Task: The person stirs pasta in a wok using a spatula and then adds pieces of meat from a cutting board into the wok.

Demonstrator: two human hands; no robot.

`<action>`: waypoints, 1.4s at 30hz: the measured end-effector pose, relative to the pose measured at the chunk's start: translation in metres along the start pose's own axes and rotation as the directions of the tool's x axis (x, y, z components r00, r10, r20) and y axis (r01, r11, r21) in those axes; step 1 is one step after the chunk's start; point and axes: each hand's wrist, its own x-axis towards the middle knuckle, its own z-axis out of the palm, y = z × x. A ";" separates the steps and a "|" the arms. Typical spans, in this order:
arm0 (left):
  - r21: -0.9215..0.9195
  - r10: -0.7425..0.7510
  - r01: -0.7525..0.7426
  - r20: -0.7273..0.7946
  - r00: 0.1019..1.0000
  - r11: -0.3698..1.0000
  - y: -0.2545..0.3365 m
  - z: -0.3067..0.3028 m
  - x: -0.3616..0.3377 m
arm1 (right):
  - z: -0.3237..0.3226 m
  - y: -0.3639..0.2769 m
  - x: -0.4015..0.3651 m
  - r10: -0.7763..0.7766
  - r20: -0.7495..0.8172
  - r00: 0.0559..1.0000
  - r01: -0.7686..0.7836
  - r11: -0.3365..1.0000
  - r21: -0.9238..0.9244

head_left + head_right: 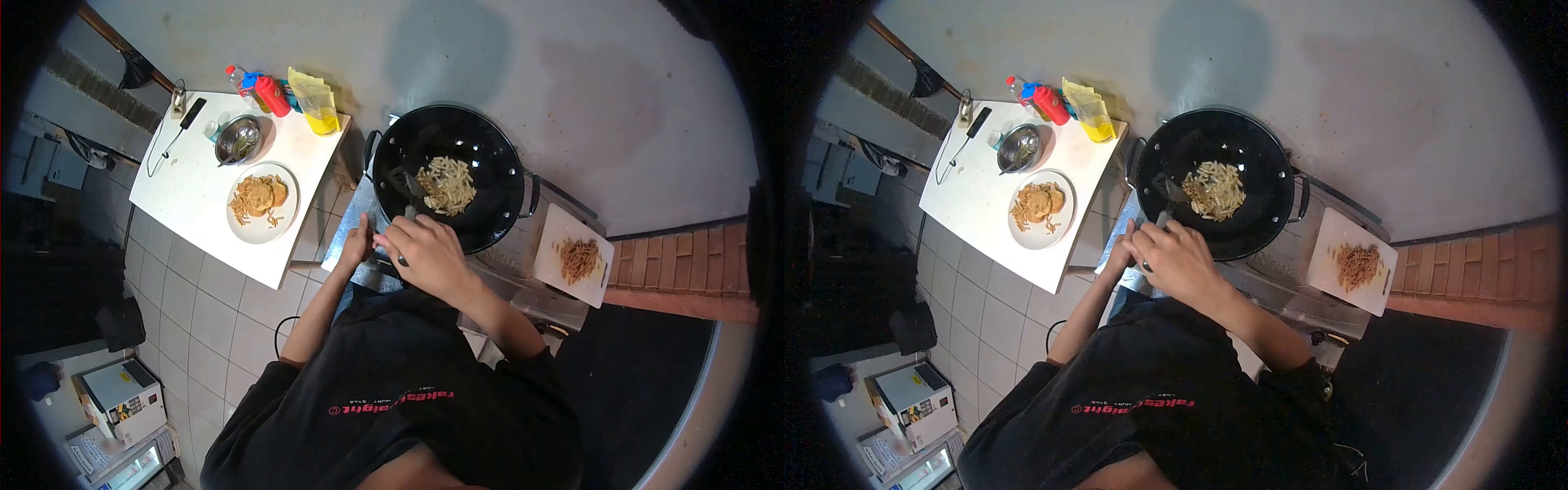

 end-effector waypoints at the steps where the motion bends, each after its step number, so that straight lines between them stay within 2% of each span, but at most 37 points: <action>1: -0.033 -0.002 0.002 -0.012 1.000 0.999 0.001 0.000 0.000 | 0.003 0.005 0.002 -0.003 -0.001 1.000 0.003 1.000 0.004; 2: -0.009 -0.039 0.040 0.063 0.997 0.999 0.001 -0.005 -0.002 | 0.007 0.016 0.003 0.043 0.002 0.999 -0.043 0.999 0.021; 5: 0.058 -0.017 0.013 0.063 0.998 0.998 0.014 -0.004 -0.013 | -0.003 0.049 0.012 0.162 -0.022 0.987 -0.160 0.985 0.070; 7: 0.053 -0.031 0.027 0.071 0.997 0.998 0.015 -0.005 -0.014 | -0.025 0.064 0.018 0.249 -0.061 0.967 -0.234 0.956 0.179; 10: 0.058 0.029 -0.034 0.079 0.996 0.998 0.014 -0.004 -0.014 | -0.058 0.093 0.025 0.226 -0.063 0.972 -0.203 0.945 0.257; 11: 0.068 0.012 -0.018 0.077 0.997 0.998 0.013 -0.005 -0.013 | -0.062 0.107 0.024 0.290 -0.021 0.957 -0.267 0.906 0.328; 14: 0.075 0.000 -0.006 0.077 0.997 0.997 0.015 -0.005 -0.012 | -0.088 0.125 0.033 0.266 0.030 0.963 -0.260 0.900 0.349; 16: 0.071 0.004 -0.009 0.077 0.997 0.997 0.011 -0.006 -0.011 | -0.102 0.129 0.042 0.363 0.192 0.912 -0.411 0.792 0.452; 22: 0.073 0.003 -0.010 0.085 0.996 0.997 0.013 -0.007 -0.012 | -0.099 0.157 0.058 0.253 0.248 0.935 -0.336 0.852 0.401; 27: 0.058 -0.002 -0.002 0.080 0.997 0.998 0.013 -0.006 -0.012 | -0.093 0.175 0.071 0.246 0.312 0.918 -0.364 0.836 0.412; 36: 0.057 -0.005 0.000 0.102 0.995 0.998 0.010 -0.006 -0.008 | -0.065 0.194 0.072 0.205 0.380 0.902 -0.404 0.713 0.573; 42: 0.069 -0.015 0.010 0.086 0.996 0.998 0.015 -0.005 -0.011 | -0.057 0.191 0.063 0.343 0.208 0.916 -0.388 0.627 0.675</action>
